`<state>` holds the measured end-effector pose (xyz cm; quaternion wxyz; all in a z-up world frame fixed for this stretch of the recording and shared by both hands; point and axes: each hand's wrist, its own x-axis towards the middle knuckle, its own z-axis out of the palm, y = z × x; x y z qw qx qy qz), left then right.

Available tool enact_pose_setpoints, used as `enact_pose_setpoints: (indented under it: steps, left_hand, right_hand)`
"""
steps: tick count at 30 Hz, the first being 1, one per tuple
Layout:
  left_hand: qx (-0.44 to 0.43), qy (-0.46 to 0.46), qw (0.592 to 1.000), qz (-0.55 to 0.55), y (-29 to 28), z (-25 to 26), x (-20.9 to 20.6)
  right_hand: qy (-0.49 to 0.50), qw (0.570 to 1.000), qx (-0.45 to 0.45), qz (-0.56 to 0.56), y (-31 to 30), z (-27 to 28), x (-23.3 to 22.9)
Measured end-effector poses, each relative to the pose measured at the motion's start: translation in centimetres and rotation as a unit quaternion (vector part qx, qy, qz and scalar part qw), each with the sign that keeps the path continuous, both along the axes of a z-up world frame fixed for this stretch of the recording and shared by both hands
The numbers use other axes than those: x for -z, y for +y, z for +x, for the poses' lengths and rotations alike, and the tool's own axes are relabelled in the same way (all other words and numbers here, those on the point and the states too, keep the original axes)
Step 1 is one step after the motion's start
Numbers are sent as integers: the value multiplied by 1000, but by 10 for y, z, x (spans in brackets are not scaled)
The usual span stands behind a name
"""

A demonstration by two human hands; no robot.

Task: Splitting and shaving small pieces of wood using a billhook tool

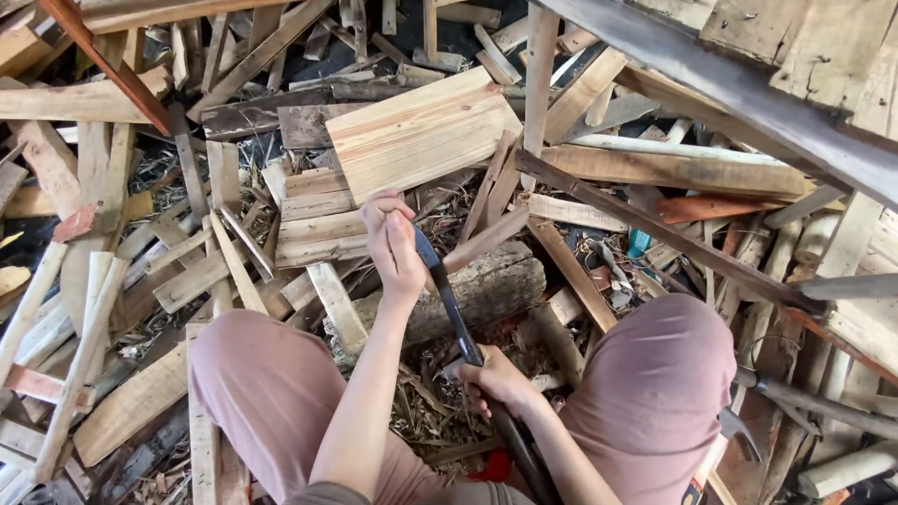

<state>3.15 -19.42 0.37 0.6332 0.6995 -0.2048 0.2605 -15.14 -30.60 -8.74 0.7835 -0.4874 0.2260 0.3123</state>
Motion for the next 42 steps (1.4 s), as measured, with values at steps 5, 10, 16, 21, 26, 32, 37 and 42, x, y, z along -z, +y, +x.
enact_pose_setpoints:
  steps: [5, 10, 16, 21, 26, 32, 37, 42]
  left_hand:
    - [3, -7, 1000, 5, -7, 3, -8]
    - [-8, -34, 999, 1, -12, 5, -1]
    - [-47, 5, 999, -10, 7, 13, 0]
    - [39, 36, 994, -98, 18, 25, 28]
    - [41, 37, 993, -100, 5, 28, 25]
    - [-27, 12, 999, -28, 4, 17, -3]
    - [-24, 28, 999, -33, 4, 30, 0]
    - [15, 57, 994, -88, 22, 25, 16]
  right_hand:
    - [-78, 950, 12, -301, -3, 5, -103]
    - [-156, 855, 65, -490, -4, -4, -116]
    - [-48, 853, -133, -502, 24, -7, 8]
    - [19, 998, -22, -59, 6, -6, -4]
    - [-34, 952, -79, -295, 12, 3, -72]
    - [-89, 889, -26, -448, 2, 9, -123]
    - [2, 875, -170, -454, 19, 20, 17]
    - [-16, 991, -35, -131, 13, -1, 5]
